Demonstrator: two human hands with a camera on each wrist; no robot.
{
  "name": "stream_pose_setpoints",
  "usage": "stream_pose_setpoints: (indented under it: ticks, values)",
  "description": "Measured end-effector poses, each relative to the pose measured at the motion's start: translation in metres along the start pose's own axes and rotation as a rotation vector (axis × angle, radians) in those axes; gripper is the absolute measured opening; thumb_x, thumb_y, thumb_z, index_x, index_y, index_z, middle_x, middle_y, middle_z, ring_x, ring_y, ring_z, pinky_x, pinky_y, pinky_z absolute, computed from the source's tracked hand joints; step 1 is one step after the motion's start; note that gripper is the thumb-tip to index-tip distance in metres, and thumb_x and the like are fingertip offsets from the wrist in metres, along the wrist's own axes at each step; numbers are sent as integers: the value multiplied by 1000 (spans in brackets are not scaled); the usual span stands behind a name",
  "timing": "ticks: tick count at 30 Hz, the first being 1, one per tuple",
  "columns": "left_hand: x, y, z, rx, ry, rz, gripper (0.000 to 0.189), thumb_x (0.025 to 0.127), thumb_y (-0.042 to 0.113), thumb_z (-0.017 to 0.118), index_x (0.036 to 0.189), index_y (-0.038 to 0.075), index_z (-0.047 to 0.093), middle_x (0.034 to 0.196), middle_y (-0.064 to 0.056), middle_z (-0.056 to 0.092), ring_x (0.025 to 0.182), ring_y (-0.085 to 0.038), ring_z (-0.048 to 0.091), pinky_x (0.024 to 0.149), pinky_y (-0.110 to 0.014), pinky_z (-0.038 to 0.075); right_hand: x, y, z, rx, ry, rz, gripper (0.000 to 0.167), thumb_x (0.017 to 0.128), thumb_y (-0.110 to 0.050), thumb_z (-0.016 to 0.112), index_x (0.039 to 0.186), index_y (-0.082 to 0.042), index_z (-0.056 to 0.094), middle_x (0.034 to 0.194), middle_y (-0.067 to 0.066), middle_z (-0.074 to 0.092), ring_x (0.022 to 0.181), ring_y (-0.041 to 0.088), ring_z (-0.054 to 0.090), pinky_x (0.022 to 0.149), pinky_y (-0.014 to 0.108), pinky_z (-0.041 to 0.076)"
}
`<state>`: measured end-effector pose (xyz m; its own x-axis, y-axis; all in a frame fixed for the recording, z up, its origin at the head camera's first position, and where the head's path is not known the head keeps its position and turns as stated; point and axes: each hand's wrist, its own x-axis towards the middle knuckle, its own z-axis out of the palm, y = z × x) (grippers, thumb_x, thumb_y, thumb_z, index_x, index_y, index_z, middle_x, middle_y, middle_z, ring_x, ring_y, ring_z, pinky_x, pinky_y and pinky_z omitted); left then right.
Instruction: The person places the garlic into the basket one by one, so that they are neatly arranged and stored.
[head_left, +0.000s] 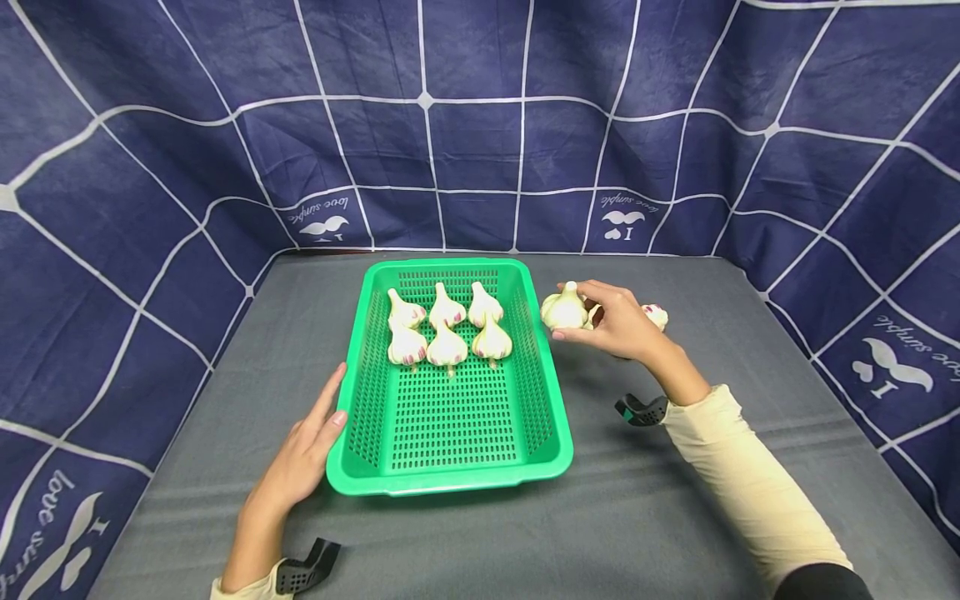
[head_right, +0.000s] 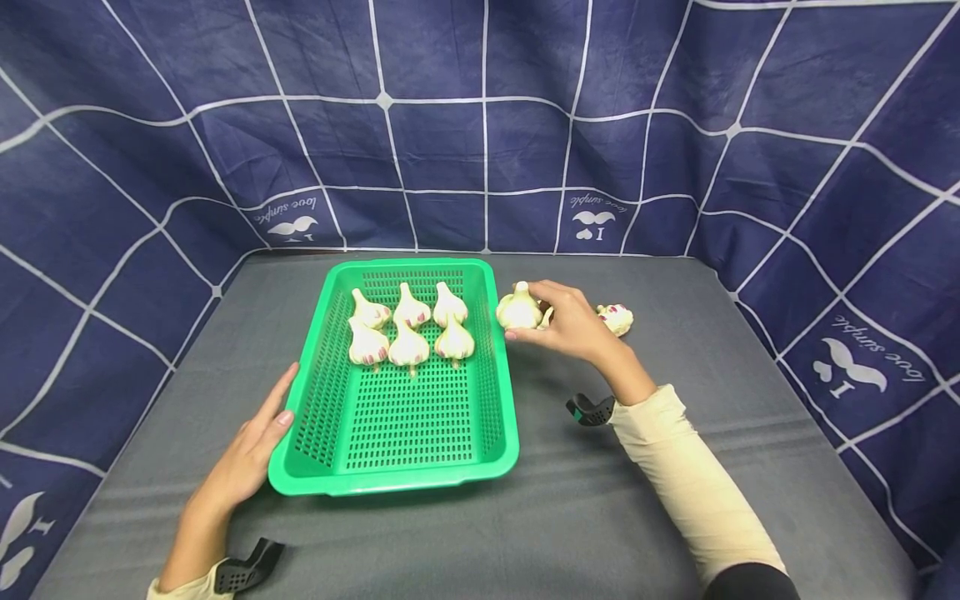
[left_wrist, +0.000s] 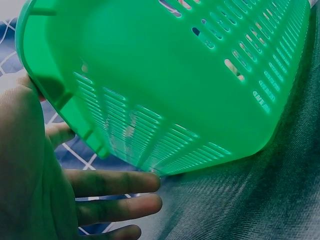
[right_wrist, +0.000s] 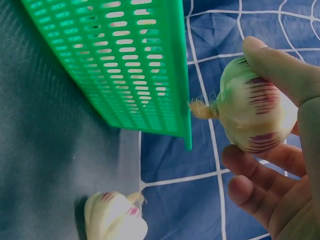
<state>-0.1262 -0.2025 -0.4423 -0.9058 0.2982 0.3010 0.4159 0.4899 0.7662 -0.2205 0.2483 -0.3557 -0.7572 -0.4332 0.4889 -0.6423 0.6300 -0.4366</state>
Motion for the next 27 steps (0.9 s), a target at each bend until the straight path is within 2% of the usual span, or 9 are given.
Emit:
stream_pose_setpoints:
  ticks: [2, 4, 8, 11, 15, 21, 27]
  values:
    - [0, 0, 0, 1, -2, -5, 59, 106, 15, 41, 160, 24, 20, 158, -15, 31, 134, 6, 27, 102, -5, 19, 4, -2, 1, -6, 1, -11, 48, 70, -24, 91, 110, -8, 71, 103, 2, 70, 70, 11, 57, 55, 29, 51]
    - [0, 0, -1, 5, -4, -10, 59, 106, 15, 41, 160, 24, 20, 158, -14, 31, 136, -1, 29, 102, -5, 19, 7, -4, 3, -12, 1, -17, 44, 72, -25, 90, 107, -9, 70, 102, 1, 68, 70, 11, 56, 55, 28, 50]
    - [-1, 1, -1, 11, -8, -22, 59, 106, 16, 41, 160, 24, 19, 158, -15, 32, 137, -26, 35, 101, -5, 19, 13, -6, 7, -29, -5, 9, 42, 77, -24, 86, 110, -7, 66, 90, 2, 61, 67, 16, 55, 55, 26, 47]
    - [-1, 2, -2, 10, -13, -28, 59, 106, 16, 40, 160, 24, 19, 157, -15, 32, 135, -39, 36, 100, -5, 19, 17, -8, 11, -27, -27, 57, 42, 81, -25, 82, 113, -5, 64, 92, 4, 60, 68, 20, 57, 57, 27, 48]
    - [-1, 1, -1, 7, -18, -29, 59, 106, 16, 40, 160, 24, 19, 158, -15, 31, 136, -40, 35, 100, -5, 18, 22, -11, 13, -15, -68, 99, 46, 83, -27, 82, 118, -4, 62, 96, 6, 61, 74, 20, 59, 60, 29, 50]
    - [-1, 1, -2, 6, -20, -29, 59, 106, 17, 40, 160, 24, 18, 157, -16, 31, 135, -40, 36, 100, -5, 19, 33, -18, 14, -13, -110, 98, 54, 78, -28, 86, 120, -3, 63, 92, 6, 62, 71, 19, 61, 63, 31, 51]
    - [-1, 1, -1, 12, -21, -30, 58, 107, 17, 39, 160, 25, 18, 158, -16, 31, 136, -38, 35, 101, -5, 18, 42, -25, 16, 36, -172, 149, 50, 80, -29, 84, 118, -5, 62, 88, 7, 64, 68, 18, 64, 63, 32, 51]
